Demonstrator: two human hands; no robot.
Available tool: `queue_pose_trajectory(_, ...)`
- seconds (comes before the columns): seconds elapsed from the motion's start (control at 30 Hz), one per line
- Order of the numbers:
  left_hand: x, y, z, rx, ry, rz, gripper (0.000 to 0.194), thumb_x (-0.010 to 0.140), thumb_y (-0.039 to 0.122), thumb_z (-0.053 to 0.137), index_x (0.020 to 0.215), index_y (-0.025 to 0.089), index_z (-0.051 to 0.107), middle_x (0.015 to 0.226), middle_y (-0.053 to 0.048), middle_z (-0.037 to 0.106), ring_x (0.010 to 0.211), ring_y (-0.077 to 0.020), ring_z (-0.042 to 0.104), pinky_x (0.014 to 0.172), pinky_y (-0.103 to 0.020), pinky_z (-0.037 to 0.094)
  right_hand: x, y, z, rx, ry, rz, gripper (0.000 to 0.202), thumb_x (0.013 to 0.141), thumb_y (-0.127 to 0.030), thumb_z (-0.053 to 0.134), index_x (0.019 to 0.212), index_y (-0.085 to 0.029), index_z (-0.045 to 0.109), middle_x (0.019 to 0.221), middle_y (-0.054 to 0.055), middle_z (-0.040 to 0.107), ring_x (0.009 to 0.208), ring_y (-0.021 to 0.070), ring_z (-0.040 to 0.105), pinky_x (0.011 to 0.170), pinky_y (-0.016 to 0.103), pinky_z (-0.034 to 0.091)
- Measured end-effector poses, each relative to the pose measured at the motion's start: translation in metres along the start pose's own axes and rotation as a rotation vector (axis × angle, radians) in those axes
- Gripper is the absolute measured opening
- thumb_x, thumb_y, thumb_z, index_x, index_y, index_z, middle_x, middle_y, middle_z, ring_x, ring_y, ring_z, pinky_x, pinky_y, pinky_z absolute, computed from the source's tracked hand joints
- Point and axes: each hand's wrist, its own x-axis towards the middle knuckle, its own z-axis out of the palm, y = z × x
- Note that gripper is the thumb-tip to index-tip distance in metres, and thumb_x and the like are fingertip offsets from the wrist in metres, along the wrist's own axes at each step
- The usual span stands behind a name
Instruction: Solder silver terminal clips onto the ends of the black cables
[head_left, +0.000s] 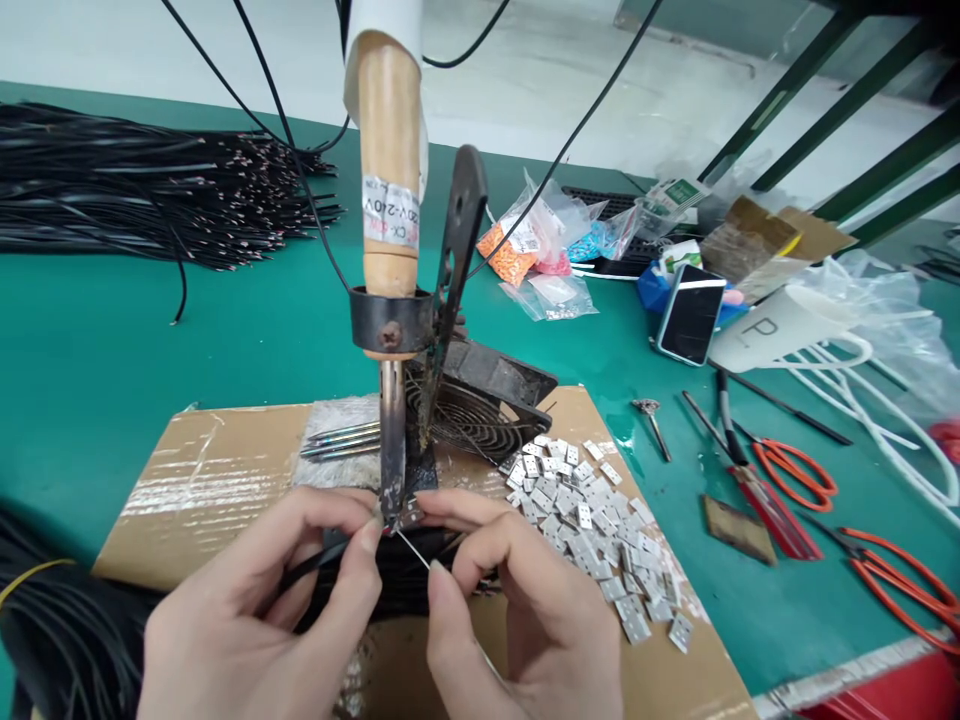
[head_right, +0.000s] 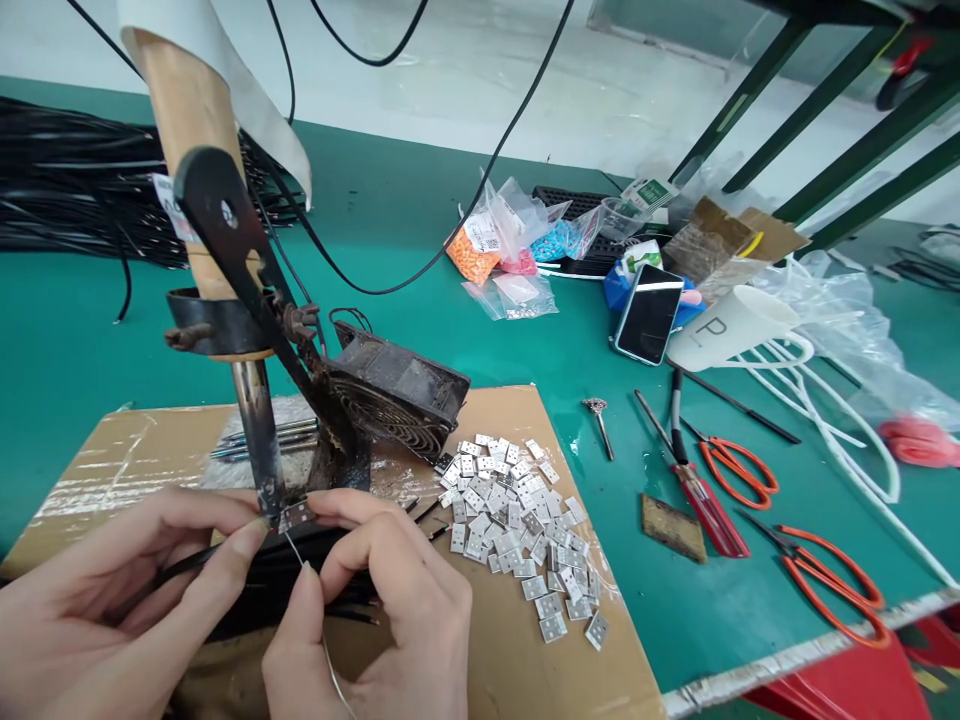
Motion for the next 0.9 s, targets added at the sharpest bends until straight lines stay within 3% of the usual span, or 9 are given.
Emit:
queue_pose_trajectory(0.43,-0.0026,-0.0009,-0.0034,0.021,0.005,0.001,0.006,0.092,0.028,0.074,0.086,0.03,0.072,0.086,0.008,0.076,0.071,-0.0074,0.078,0.073,-0.005,0.062,-0.0005,-0.0003,0.0014,0.024,0.036,-0.041,0.019,0.08,-0.011,0.065,0.072,-0.027,0.06,0.106,-0.001,0.085,0.094,0.0223,0.081,0.085,0.036,0.058)
queue_pose_trajectory(0.9,-0.0027,-0.0013,-0.0029,0.033,-0.012,-0.025,0.006,0.092,0.03,0.074,0.087,0.031,0.072,0.087,0.008,0.077,0.07,-0.0084,0.078,0.07,-0.007,0.063,0.0072,-0.0057,-0.0059,0.038,-0.039,-0.061,0.022,0.079,-0.005,0.07,0.071,-0.025,0.064,0.104,-0.001,0.086,0.092,0.0198,0.084,0.078,0.027,0.063)
